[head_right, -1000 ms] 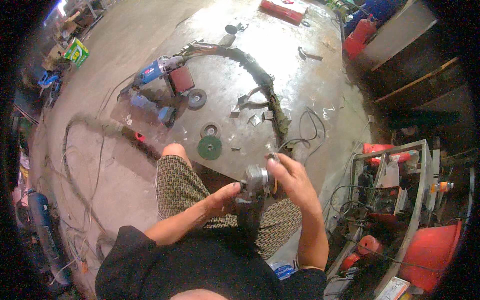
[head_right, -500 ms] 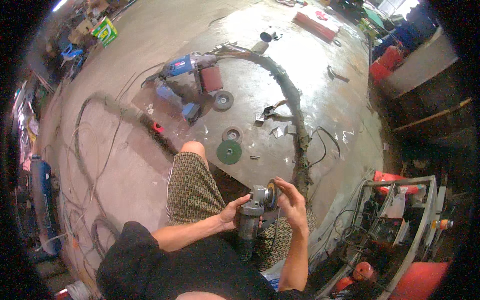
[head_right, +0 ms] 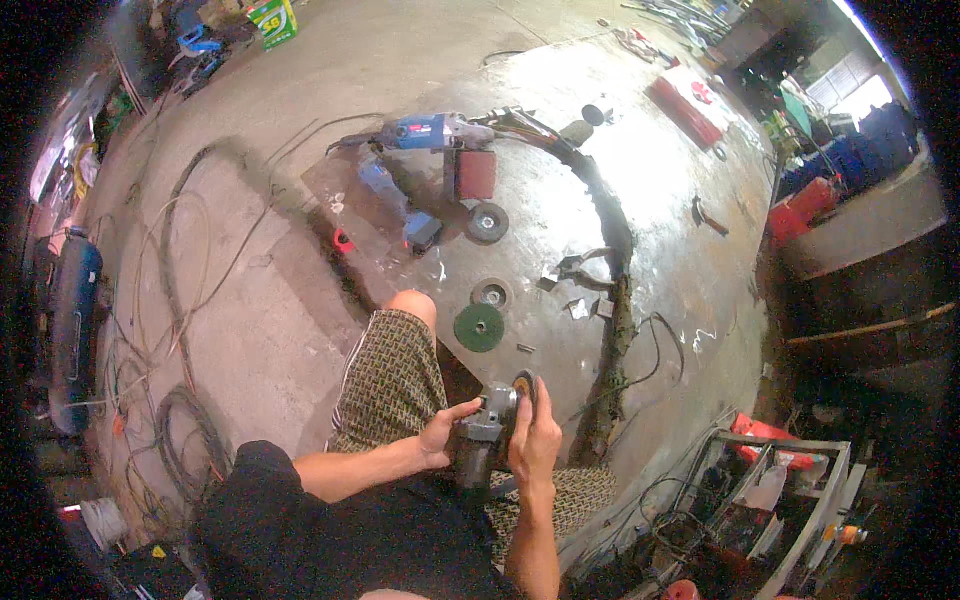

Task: The person replaces the disc on an angle grinder and then grinds a small metal piece held with pliers on a metal table.

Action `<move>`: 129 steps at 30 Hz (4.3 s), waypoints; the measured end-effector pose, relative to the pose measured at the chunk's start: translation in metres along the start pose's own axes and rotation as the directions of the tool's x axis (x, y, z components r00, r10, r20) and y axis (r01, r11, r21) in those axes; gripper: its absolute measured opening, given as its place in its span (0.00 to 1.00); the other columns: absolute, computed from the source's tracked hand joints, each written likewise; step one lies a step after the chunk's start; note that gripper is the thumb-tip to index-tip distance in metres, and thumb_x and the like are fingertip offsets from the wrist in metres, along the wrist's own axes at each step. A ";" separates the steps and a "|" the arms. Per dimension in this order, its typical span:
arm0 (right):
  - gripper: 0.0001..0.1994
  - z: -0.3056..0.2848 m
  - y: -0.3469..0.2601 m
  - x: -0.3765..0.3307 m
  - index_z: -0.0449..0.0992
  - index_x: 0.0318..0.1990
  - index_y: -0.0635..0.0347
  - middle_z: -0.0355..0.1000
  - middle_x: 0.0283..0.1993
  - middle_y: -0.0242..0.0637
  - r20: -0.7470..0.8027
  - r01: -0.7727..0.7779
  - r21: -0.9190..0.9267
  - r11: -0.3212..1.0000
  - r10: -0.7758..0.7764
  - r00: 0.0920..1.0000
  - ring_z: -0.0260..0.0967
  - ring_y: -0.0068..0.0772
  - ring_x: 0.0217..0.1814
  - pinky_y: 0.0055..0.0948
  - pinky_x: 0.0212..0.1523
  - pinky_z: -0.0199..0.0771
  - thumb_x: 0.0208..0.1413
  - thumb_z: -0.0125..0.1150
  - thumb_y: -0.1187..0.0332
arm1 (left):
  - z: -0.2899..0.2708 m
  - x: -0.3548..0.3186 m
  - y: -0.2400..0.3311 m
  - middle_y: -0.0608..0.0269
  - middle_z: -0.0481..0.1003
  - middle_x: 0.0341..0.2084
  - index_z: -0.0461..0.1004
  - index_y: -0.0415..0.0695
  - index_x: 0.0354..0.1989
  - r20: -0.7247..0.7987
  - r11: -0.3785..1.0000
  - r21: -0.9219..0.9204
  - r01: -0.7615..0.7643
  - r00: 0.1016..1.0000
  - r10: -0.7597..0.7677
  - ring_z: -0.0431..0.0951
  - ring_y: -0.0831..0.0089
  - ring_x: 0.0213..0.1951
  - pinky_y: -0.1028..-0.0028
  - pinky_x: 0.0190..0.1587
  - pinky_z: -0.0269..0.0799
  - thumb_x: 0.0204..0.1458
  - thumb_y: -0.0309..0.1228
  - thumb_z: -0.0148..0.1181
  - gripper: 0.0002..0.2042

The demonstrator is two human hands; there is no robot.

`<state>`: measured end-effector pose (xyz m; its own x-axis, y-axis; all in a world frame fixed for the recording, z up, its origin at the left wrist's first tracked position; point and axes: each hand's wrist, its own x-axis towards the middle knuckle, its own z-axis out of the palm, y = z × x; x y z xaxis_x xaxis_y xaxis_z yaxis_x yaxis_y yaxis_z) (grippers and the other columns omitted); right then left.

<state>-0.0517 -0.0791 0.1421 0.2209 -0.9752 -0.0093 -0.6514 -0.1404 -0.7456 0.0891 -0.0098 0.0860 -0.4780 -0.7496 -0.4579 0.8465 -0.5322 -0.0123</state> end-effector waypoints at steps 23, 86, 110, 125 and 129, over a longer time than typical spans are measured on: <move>0.35 -0.004 0.037 0.025 0.65 0.66 0.57 0.58 0.72 0.48 0.359 -0.146 0.585 0.797 -0.094 0.928 0.56 0.44 0.73 0.41 0.70 0.56 0.61 0.52 0.40 | -0.028 0.009 -0.005 0.53 0.80 0.41 0.72 0.43 0.55 0.089 0.999 -0.043 0.000 0.996 0.004 0.81 0.55 0.37 0.56 0.45 0.78 0.57 0.57 0.52 0.29; 0.12 0.020 0.099 -0.010 0.79 0.40 0.70 0.78 0.35 0.36 0.030 -0.064 0.204 0.977 0.060 0.998 0.72 0.24 0.35 0.27 0.40 0.72 0.60 0.64 0.66 | -0.098 0.050 -0.026 0.51 0.77 0.30 0.76 0.44 0.47 0.308 0.980 -0.135 0.146 0.946 -0.099 0.78 0.57 0.31 0.59 0.39 0.76 0.52 0.70 0.50 0.37; 0.14 0.021 0.081 0.004 0.80 0.45 0.64 0.72 0.39 0.38 0.190 -0.094 0.110 0.990 0.071 0.979 0.70 0.33 0.38 0.33 0.42 0.70 0.67 0.56 0.62 | -0.108 0.068 -0.031 0.51 0.77 0.30 0.76 0.46 0.50 0.266 0.985 -0.164 0.049 0.964 -0.003 0.77 0.59 0.29 0.61 0.37 0.76 0.57 0.67 0.44 0.35; 0.14 0.030 0.087 -0.006 0.80 0.44 0.67 0.71 0.37 0.34 0.058 -0.018 0.105 0.994 0.012 0.998 0.68 0.27 0.38 0.28 0.41 0.68 0.67 0.57 0.62 | -0.098 0.061 -0.024 0.51 0.76 0.28 0.75 0.44 0.51 0.258 0.979 -0.164 0.118 0.963 -0.072 0.77 0.59 0.29 0.60 0.36 0.76 0.56 0.67 0.45 0.36; 0.13 0.030 0.076 -0.001 0.80 0.43 0.66 0.72 0.38 0.34 0.039 -0.107 0.370 0.923 0.100 0.994 0.69 0.27 0.39 0.29 0.42 0.69 0.66 0.58 0.64 | -0.097 0.054 -0.024 0.50 0.76 0.28 0.75 0.44 0.51 0.266 0.981 -0.143 0.127 0.960 -0.086 0.78 0.58 0.28 0.61 0.37 0.76 0.57 0.67 0.45 0.36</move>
<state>-0.0794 -0.0836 0.0658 0.1831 -0.9770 -0.1097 -0.3562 0.0381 -0.9336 0.0655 0.0009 -0.0248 -0.5938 -0.7788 -0.2020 0.8036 -0.5613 -0.1979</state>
